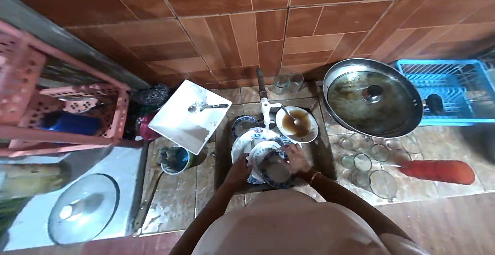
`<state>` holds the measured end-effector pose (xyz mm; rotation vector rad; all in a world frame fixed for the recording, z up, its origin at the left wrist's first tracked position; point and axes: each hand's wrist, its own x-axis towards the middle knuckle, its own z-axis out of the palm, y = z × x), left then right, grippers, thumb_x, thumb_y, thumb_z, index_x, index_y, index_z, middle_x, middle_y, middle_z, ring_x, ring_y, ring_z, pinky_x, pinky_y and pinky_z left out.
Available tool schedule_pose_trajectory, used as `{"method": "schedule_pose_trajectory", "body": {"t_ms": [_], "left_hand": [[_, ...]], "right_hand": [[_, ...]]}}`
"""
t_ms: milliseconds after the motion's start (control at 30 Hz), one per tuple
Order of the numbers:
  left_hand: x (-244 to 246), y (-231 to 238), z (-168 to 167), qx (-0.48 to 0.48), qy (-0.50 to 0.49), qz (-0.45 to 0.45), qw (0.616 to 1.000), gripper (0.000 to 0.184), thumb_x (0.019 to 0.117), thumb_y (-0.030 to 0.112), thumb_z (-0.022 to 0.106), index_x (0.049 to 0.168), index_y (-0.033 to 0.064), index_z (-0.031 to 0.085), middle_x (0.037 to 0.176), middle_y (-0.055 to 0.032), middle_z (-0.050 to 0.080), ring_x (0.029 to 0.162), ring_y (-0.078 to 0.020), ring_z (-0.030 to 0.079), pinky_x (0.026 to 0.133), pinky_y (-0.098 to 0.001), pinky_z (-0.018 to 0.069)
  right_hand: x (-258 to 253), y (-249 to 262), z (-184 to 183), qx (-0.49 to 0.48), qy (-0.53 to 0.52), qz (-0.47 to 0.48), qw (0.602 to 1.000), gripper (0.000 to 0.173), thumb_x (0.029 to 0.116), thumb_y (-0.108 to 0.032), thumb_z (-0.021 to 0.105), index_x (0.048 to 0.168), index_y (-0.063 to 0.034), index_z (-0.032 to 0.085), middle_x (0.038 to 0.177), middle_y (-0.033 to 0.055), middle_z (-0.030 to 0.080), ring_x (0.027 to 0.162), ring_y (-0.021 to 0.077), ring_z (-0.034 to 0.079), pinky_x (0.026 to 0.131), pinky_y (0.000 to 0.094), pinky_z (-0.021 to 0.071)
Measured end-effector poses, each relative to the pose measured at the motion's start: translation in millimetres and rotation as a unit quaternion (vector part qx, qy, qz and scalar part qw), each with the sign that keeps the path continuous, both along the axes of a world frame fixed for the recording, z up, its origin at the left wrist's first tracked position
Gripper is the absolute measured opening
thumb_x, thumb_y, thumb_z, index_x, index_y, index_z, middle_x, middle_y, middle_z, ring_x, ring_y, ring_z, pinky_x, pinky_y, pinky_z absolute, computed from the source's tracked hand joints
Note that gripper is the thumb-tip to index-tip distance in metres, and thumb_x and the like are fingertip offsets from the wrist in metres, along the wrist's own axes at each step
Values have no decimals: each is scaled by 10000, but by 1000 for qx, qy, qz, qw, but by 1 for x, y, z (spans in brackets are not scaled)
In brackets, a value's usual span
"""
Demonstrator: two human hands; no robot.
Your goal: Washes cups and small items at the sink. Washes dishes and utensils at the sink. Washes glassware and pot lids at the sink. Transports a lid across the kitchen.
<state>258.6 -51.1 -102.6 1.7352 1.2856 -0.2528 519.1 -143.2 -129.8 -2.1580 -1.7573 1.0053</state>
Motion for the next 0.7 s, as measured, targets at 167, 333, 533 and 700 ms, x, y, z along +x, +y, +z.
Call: {"method": "schedule_pose_trajectory", "body": {"t_ms": [167, 333, 533, 700], "left_hand": [[1, -5, 13, 94, -93, 24, 991, 490, 1025, 209, 592, 1477, 51, 485, 1423, -179, 568, 1213, -270, 631, 1037, -418, 522], [39, 19, 32, 83, -201, 11, 976, 402, 1079, 182, 463, 1449, 44, 532, 1411, -148, 598, 1247, -211, 622, 1068, -374, 507], [98, 59, 41, -35, -270, 131, 953, 337, 1104, 150, 395, 1352, -10, 558, 1370, -156, 610, 1164, -196, 661, 995, -362, 546], [121, 73, 35, -59, -283, 141, 947, 330, 1078, 148, 478, 1352, 0, 585, 1322, -136, 649, 1140, -189, 674, 991, -362, 552]], "right_hand": [[36, -13, -1, 2, 316, -476, 821, 577, 1051, -299, 596, 1466, 37, 378, 1153, 222, 626, 824, 247, 689, 718, 390, 605], [61, 16, -22, -80, 448, -552, 698, 578, 1091, -460, 444, 1511, -79, 334, 1016, 201, 669, 727, 265, 676, 634, 400, 574], [67, 26, -24, -20, 471, -599, 648, 209, 1053, -142, 478, 1157, 17, 563, 824, 132, 631, 614, 185, 618, 554, 323, 550], [76, 8, 3, -58, 498, -600, 624, 116, 1024, -95, 488, 950, -30, 548, 660, 57, 569, 475, 107, 518, 424, 237, 450]]}}
